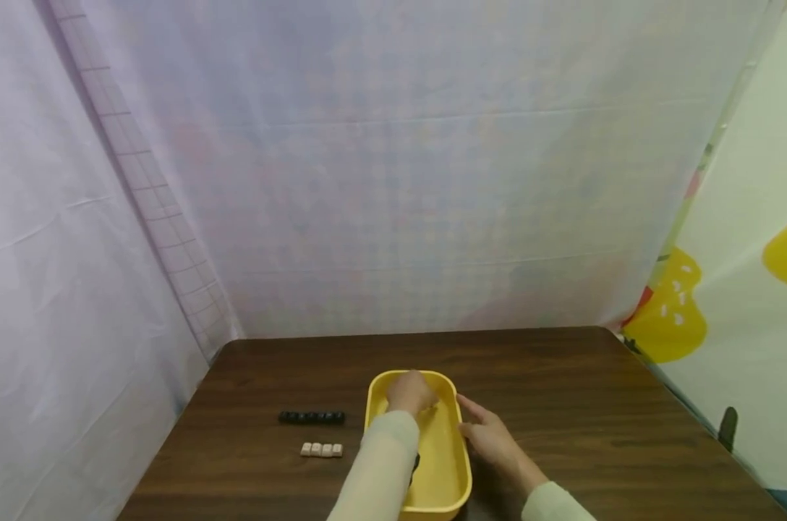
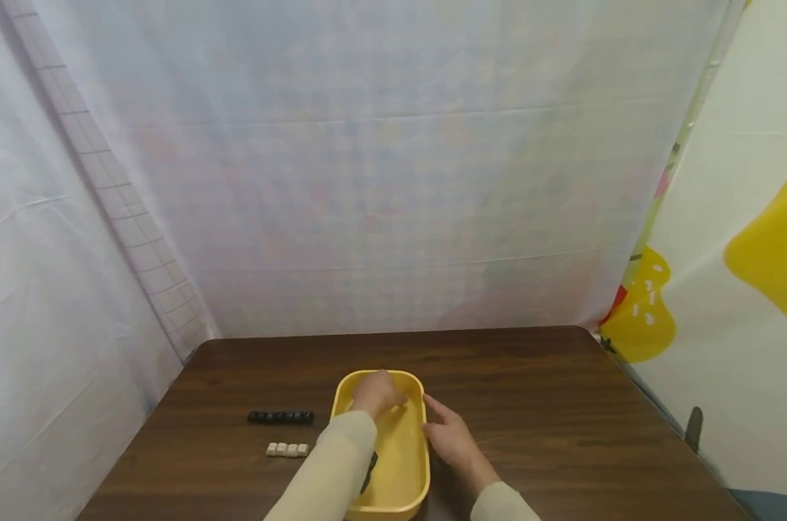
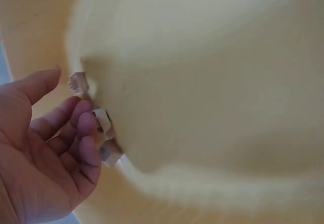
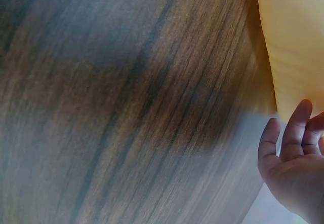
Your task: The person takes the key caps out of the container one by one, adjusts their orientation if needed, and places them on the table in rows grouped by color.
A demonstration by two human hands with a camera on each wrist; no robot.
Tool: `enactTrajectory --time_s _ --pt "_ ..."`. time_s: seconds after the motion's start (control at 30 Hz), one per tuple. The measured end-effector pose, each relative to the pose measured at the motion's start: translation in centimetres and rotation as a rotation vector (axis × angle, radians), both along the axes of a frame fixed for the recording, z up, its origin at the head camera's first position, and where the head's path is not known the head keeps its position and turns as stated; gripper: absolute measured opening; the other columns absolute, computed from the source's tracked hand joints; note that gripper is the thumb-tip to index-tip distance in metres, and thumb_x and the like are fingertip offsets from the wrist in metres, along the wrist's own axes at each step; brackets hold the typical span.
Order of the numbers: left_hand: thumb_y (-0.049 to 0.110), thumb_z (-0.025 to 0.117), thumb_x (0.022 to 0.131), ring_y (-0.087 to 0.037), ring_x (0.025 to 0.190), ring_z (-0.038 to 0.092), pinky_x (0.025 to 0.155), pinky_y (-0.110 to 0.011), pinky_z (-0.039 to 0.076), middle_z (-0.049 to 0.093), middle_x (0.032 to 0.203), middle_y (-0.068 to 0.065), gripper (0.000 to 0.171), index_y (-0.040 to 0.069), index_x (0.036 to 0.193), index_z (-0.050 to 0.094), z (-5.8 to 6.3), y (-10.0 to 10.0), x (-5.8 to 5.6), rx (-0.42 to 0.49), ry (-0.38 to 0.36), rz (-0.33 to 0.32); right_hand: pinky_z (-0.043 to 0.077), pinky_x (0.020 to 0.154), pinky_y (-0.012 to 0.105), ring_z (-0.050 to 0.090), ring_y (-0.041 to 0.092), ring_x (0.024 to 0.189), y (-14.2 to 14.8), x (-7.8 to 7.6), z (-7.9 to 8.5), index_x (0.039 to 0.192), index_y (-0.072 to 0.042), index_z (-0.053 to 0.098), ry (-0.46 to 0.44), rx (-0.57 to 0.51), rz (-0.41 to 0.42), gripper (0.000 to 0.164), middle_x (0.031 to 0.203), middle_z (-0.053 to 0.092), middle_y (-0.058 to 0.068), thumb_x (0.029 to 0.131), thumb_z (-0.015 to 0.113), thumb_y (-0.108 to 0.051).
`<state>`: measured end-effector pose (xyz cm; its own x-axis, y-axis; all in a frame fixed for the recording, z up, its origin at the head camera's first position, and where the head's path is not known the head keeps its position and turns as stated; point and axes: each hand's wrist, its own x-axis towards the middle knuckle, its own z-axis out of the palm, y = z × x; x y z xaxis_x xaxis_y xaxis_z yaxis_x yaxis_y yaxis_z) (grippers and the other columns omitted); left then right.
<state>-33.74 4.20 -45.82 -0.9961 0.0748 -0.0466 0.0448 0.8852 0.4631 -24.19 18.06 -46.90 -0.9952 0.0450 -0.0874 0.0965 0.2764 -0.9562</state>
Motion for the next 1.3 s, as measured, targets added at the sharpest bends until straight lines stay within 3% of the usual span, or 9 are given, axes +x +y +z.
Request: enactTrajectory --time_s 0.17,0.33,0.53,0.77,0.97,1.17,1.3 --pt "0.021 0.079 0.079 -0.019 0.074 0.064 0.063 -0.039 0.052 0.069 0.082 -0.003 0.016 0.009 0.075 0.069 -1.0 0.0 0.1 -0.096 0.079 -0.016 0.034 0.045 0.022 0.035 0.01 0.047 -0.4 0.1 0.0 0.148 -0.001 0.043 -0.01 -0.027 0.005 0.063 0.068 0.049 0.004 0.086 0.055 0.003" --pt "0.017 0.079 0.078 -0.016 0.071 0.06 0.062 -0.037 0.051 0.066 0.077 -0.001 0.019 0.011 0.066 0.064 -0.8 -0.3 0.3 -0.105 0.096 -0.065 0.033 0.045 0.022 0.034 0.01 0.045 -0.6 0.1 0.1 0.148 -0.002 0.043 -0.009 -0.024 0.003 0.064 0.067 0.049 0.004 0.086 0.056 0.003" --pt "0.013 0.078 0.079 -0.018 0.059 0.05 0.058 -0.033 0.046 0.057 0.063 -0.001 0.026 0.009 0.061 0.061 -0.1 -0.8 0.6 0.019 0.05 -0.131 0.034 0.045 0.022 0.034 0.01 0.046 -0.5 -0.1 0.1 0.148 -0.002 0.043 -0.011 -0.01 0.003 0.063 0.065 0.047 0.003 0.087 0.055 0.002" --pt "0.003 0.076 0.075 -0.013 0.042 0.035 0.041 -0.025 0.034 0.038 0.043 0.004 0.04 0.011 0.047 0.048 0.0 -1.2 -0.2 0.16 0.013 -0.16 0.037 0.05 0.025 0.04 0.014 0.053 -0.4 -0.2 0.0 0.148 -0.002 0.043 -0.014 0.014 -0.011 0.062 0.072 0.051 0.006 0.087 0.056 0.001" --pt "0.005 0.079 0.079 -0.013 0.051 0.049 0.049 -0.024 0.041 0.053 0.057 0.001 0.028 0.008 0.063 0.055 0.8 -1.9 -0.4 0.223 0.05 -0.183 0.039 0.05 0.026 0.042 0.015 0.054 -0.3 -0.2 0.0 0.148 -0.003 0.044 -0.012 0.028 -0.006 0.062 0.075 0.054 0.007 0.088 0.056 0.0" --pt "0.004 0.081 0.079 -0.015 0.051 0.056 0.051 -0.024 0.047 0.056 0.065 -0.001 0.023 0.006 0.071 0.059 1.6 -2.4 -0.2 0.289 0.052 -0.21 0.037 0.048 0.024 0.041 0.014 0.053 -0.2 -0.1 0.1 0.148 -0.004 0.044 -0.023 0.022 -0.007 0.062 0.074 0.054 0.007 0.087 0.056 0.0" --pt "0.005 0.08 0.081 -0.029 0.055 0.065 0.051 -0.025 0.05 0.061 0.063 -0.003 0.017 0.006 0.076 0.064 2.3 -2.7 -0.1 0.308 0.014 -0.245 0.037 0.047 0.024 0.04 0.012 0.052 -0.1 -0.1 0.1 0.149 -0.003 0.043 -0.023 0.01 -0.004 0.063 0.072 0.054 0.006 0.087 0.055 0.001"
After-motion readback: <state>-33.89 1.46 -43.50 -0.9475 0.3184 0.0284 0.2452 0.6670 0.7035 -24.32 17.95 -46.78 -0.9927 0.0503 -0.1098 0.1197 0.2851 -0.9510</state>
